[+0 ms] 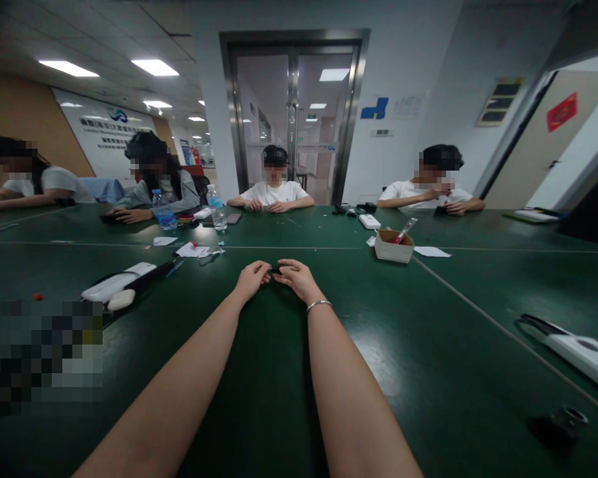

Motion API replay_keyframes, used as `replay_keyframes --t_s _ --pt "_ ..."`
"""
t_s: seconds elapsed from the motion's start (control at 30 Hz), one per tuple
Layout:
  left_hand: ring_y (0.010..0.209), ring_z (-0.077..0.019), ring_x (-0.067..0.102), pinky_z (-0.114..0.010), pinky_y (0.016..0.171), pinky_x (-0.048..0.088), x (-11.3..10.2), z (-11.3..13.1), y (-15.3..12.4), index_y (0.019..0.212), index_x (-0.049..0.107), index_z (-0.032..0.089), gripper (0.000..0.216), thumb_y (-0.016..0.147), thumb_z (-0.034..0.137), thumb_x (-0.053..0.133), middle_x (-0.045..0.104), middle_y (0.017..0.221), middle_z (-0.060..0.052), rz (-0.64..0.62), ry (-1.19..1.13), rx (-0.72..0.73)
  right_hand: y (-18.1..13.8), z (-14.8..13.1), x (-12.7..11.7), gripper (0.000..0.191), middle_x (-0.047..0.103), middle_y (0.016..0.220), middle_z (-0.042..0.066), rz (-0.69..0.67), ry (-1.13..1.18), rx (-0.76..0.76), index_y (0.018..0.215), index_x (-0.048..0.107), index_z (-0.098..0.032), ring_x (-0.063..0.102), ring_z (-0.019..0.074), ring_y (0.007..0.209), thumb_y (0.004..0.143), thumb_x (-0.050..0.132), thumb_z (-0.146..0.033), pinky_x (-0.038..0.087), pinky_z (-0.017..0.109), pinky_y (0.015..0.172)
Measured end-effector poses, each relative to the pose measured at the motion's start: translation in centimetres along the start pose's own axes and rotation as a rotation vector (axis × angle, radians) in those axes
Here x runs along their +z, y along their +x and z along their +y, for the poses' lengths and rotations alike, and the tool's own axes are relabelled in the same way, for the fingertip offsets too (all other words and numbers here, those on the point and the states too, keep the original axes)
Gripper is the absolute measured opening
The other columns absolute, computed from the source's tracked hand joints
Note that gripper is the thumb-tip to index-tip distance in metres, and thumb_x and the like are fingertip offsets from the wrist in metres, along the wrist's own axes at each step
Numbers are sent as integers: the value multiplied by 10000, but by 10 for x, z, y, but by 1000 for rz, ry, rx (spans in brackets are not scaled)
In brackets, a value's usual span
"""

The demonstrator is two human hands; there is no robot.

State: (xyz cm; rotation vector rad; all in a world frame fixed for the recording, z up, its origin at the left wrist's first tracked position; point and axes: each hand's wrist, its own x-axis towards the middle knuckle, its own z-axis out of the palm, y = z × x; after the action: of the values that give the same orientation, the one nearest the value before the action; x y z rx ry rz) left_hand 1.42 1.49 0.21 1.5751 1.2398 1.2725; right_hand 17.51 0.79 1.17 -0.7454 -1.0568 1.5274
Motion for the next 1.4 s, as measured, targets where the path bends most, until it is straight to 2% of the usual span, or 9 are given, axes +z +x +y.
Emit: replay_keyframes --t_s 0.27,0.77,1.4 --pt "563 -121 572 -226 556 440 -1 5 -3 854 616 161 233 830 348 479 604 631 -10 -12 38 -8 -1 -1 0 238 643 810 48 -27 -8 7 933 633 -147 687 183 776 748 611 1 565 330 804" --pt "550 -120 572 -227 549 433 -2 -3 1 816 608 172 270 834 406 475 614 624 -9 -25 76 1 0 0 0 251 585 860 26 -53 -14 15 920 632 -150 682 170 776 733 603 17 564 323 802" --pt "492 -125 566 -239 533 431 -3 11 -5 742 604 155 349 848 451 451 619 575 -26 -28 151 -43 0 2 -1 263 579 884 22 -71 7 2 896 647 -153 665 151 777 685 678 1 571 320 804"
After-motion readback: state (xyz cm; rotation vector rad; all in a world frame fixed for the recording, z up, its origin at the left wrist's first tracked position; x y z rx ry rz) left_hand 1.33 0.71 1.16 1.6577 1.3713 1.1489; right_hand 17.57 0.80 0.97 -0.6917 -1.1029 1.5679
